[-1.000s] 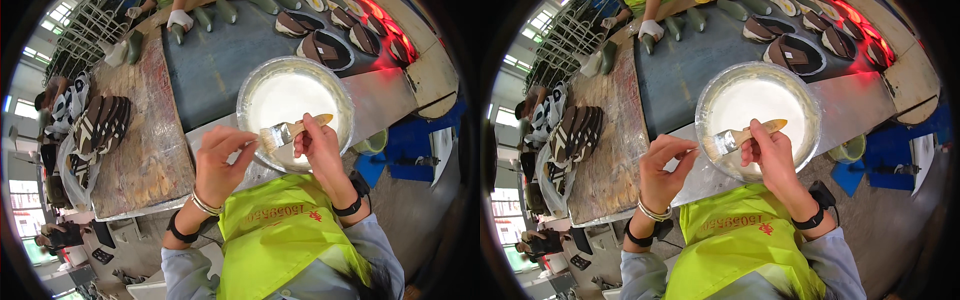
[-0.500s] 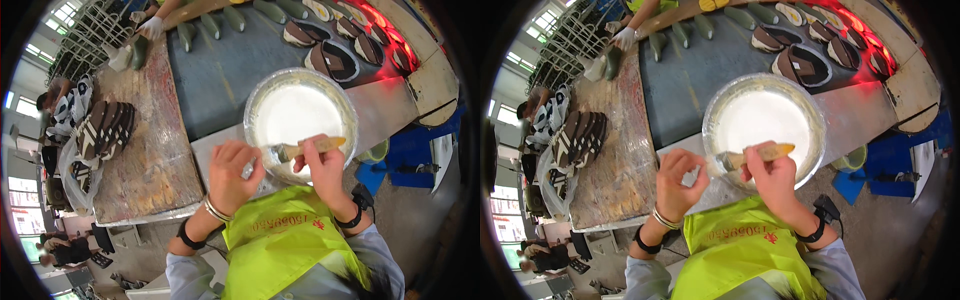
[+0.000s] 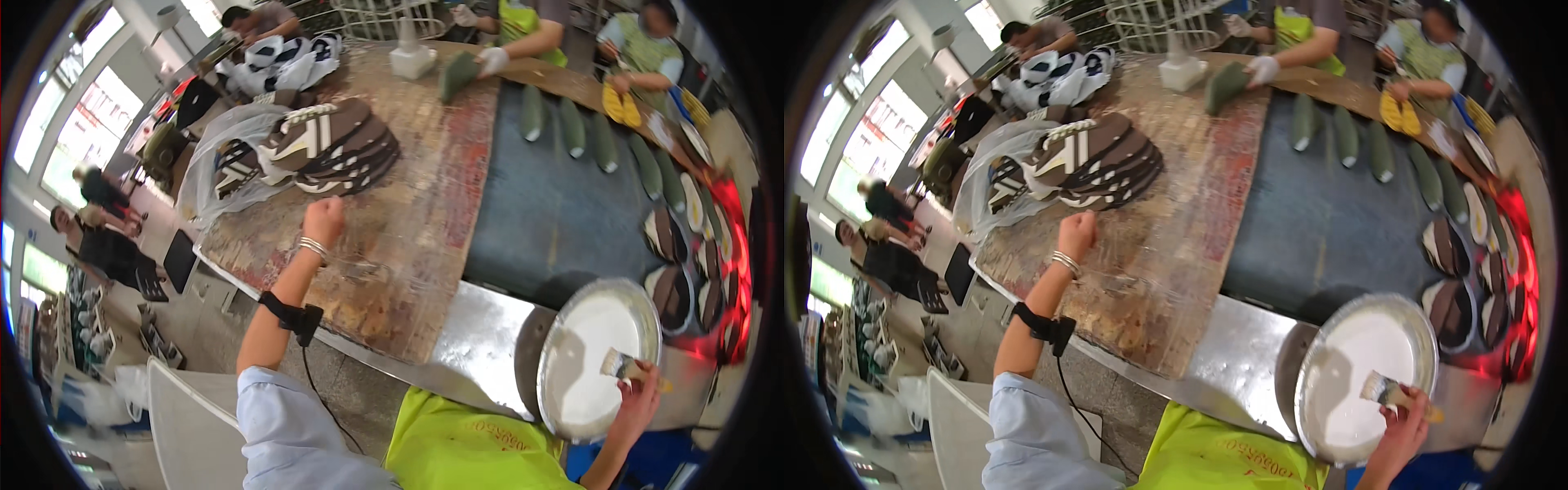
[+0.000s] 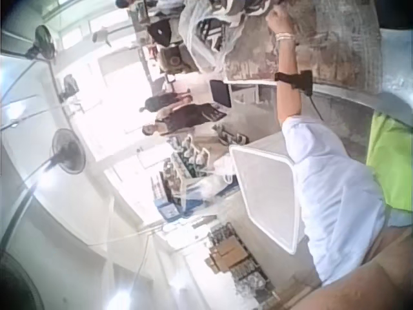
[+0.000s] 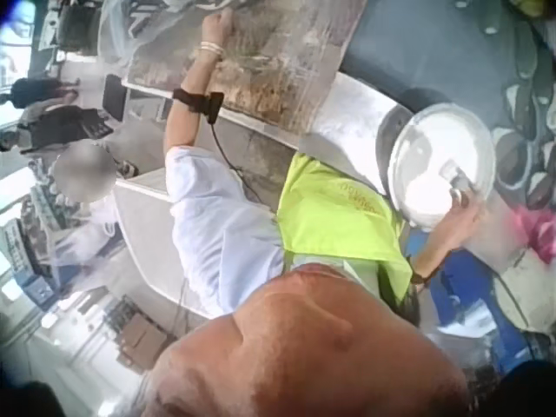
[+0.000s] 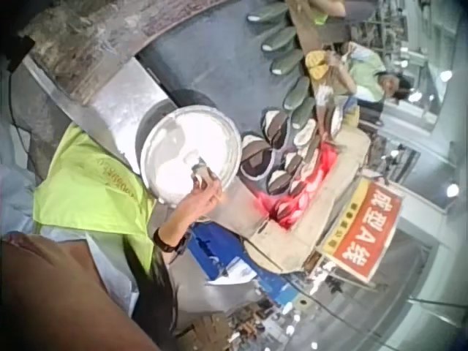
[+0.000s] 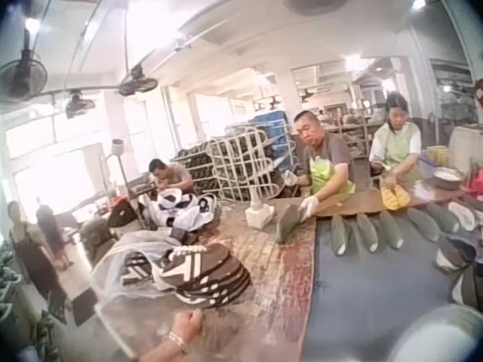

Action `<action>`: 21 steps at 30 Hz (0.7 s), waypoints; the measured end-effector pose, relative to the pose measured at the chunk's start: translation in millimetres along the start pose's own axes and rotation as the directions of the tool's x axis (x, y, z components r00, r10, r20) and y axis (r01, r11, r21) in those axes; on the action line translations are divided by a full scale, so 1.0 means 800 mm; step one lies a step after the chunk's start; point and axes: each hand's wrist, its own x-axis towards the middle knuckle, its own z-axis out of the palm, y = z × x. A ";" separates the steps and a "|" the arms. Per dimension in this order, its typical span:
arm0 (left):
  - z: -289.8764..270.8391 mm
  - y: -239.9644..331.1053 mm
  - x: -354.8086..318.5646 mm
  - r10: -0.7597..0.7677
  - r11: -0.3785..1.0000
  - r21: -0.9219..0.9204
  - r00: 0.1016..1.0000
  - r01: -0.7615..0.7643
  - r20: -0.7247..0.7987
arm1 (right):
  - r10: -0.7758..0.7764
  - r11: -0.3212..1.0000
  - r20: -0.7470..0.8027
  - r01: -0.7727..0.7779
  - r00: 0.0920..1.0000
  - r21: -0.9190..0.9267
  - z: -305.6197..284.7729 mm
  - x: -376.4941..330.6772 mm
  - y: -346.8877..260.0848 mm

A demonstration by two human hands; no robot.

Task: Applying white glue or primer to the inner edges of shoe uppers using a brush.

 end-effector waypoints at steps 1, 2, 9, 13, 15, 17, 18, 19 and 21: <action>-0.028 -0.037 0.016 -0.017 1.000 -0.001 0.999 0.017 -0.030 | 0.028 0.999 -0.014 -0.028 1.000 -0.016 0.001 0.007 0.001; -0.054 -0.078 0.029 -0.161 0.983 -0.100 0.985 0.155 -0.054 | 0.027 1.000 0.018 -0.027 0.999 -0.017 0.005 0.014 0.002; -0.060 -0.107 0.122 -0.555 0.399 -0.756 0.793 0.518 0.251 | 0.148 0.985 0.142 -0.132 0.979 -0.115 0.037 0.026 0.009; -0.044 -0.106 0.136 -0.509 0.530 -0.694 0.837 0.488 0.200 | 0.215 0.968 0.109 -0.198 0.970 -0.151 0.068 0.006 -0.005; -0.034 -0.097 0.124 -0.374 0.564 -0.696 0.889 0.445 0.265 | 0.232 0.965 0.112 -0.214 0.966 -0.155 0.068 -0.002 -0.004; -0.015 -0.100 0.096 -0.336 0.550 -0.721 0.902 0.421 0.271 | 0.281 0.956 0.122 -0.266 0.952 -0.121 0.067 -0.001 -0.007; -0.005 -0.102 0.083 -0.305 0.526 -0.759 0.918 0.383 0.251 | 0.319 0.947 0.161 -0.307 0.934 -0.090 0.063 -0.001 -0.008; 0.007 -0.076 0.067 -0.350 0.512 -0.767 0.910 0.386 0.223 | 0.324 0.945 0.129 -0.316 0.937 -0.083 0.057 -0.002 -0.007; 0.036 -0.058 0.035 -0.374 0.479 -0.773 0.893 0.416 0.249 | 0.343 0.924 0.296 -0.376 0.891 0.061 0.036 0.002 -0.007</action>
